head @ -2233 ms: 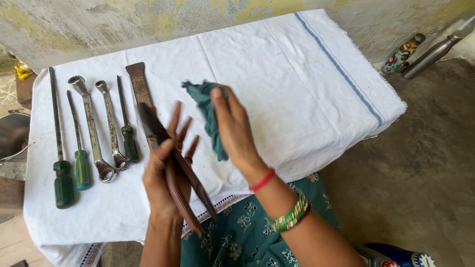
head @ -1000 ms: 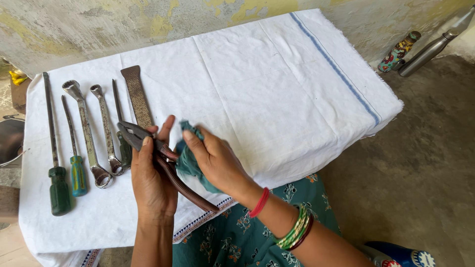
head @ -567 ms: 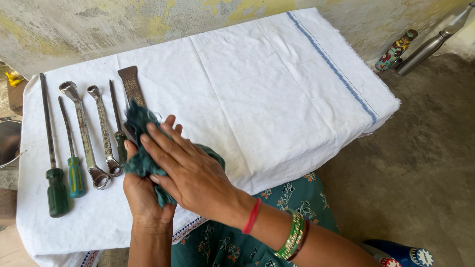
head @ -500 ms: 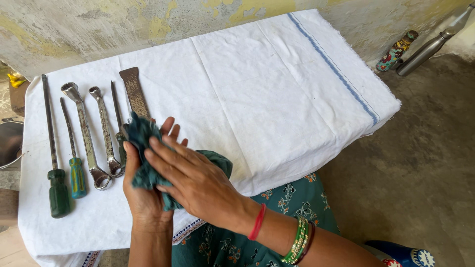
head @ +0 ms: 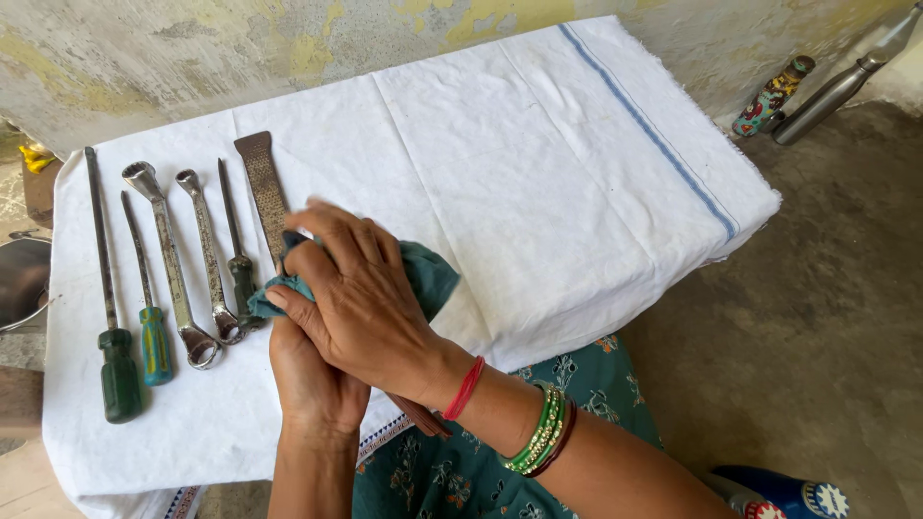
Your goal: The person scrubs a pair of pliers with a dark abrasive pad, then wipes them with a green cloth. The person repeats the process on a metal wrench, scrubbing and wiping it before placing it on the white cloth.
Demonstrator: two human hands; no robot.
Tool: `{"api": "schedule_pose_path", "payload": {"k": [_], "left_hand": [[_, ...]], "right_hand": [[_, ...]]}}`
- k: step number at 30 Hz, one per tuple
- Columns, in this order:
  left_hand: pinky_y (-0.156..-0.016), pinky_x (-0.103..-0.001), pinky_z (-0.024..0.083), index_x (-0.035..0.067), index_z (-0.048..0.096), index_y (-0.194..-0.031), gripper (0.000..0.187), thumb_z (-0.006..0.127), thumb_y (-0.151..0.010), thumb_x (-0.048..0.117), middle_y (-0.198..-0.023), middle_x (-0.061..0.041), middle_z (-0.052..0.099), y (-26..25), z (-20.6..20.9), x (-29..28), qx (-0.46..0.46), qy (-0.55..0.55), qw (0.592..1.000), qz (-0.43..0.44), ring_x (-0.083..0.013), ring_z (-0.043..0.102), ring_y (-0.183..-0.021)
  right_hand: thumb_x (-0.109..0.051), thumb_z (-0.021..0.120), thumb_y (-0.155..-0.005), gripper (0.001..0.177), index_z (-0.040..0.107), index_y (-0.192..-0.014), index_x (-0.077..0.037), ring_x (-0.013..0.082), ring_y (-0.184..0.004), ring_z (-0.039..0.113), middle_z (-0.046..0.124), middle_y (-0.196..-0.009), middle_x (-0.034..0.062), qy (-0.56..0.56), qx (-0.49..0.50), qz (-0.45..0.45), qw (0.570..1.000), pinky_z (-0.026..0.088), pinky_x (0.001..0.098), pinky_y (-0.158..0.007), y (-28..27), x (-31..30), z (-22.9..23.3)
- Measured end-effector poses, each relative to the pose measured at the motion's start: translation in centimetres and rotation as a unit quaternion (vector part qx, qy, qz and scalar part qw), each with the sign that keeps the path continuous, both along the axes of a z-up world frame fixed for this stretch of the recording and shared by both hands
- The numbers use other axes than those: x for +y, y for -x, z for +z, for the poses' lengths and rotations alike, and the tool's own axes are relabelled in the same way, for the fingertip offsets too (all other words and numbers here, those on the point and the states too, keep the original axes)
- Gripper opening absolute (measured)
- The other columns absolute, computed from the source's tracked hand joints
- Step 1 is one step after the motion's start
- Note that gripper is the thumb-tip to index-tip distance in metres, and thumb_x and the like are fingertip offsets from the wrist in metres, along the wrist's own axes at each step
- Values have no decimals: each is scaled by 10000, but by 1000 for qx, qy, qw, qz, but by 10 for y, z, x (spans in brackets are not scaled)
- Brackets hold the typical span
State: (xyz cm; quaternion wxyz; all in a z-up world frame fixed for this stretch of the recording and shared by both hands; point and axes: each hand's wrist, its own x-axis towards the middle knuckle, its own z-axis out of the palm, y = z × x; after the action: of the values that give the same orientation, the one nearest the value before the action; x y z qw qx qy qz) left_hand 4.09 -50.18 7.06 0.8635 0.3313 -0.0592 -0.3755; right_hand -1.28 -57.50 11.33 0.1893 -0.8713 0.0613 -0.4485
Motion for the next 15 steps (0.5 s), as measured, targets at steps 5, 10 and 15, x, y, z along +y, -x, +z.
{"api": "schedule_pose_path", "payload": {"k": [5, 10, 15], "left_hand": [[-1102, -406, 468, 84, 456, -1471, 569, 328, -1042, 436, -1458, -117, 555, 13, 9, -2, 23, -58, 998, 17, -233, 540, -1345], [-1150, -411, 439, 49, 416, -1510, 589, 342, -1067, 429, -1493, -142, 516, 9, 14, -5, -3, -61, 998, 3, -246, 506, -1382], [-1197, -409, 409, 91, 353, -1540, 589, 268, -1041, 394, -1569, -116, 468, 3, 9, -1, -50, -26, 998, -4, -266, 454, -1463]], "right_hand": [[-306, 493, -1081, 414, 571, -1451, -139, 374, -1419, 531, 473, -1562, 154, -112, 59, 0, 992, 456, 514, -1097, -22, -13, -16], [-303, 440, -1126, 390, 550, -1482, -185, 385, -1514, 484, 437, -1649, 145, -164, 50, 55, 984, 487, 475, -1193, -25, -14, -29], [-343, 432, -1142, 460, 466, -1583, -220, 348, -1631, 338, 337, -1739, 111, -50, 95, 79, 991, 347, 568, -1324, 8, 11, -51]]}}
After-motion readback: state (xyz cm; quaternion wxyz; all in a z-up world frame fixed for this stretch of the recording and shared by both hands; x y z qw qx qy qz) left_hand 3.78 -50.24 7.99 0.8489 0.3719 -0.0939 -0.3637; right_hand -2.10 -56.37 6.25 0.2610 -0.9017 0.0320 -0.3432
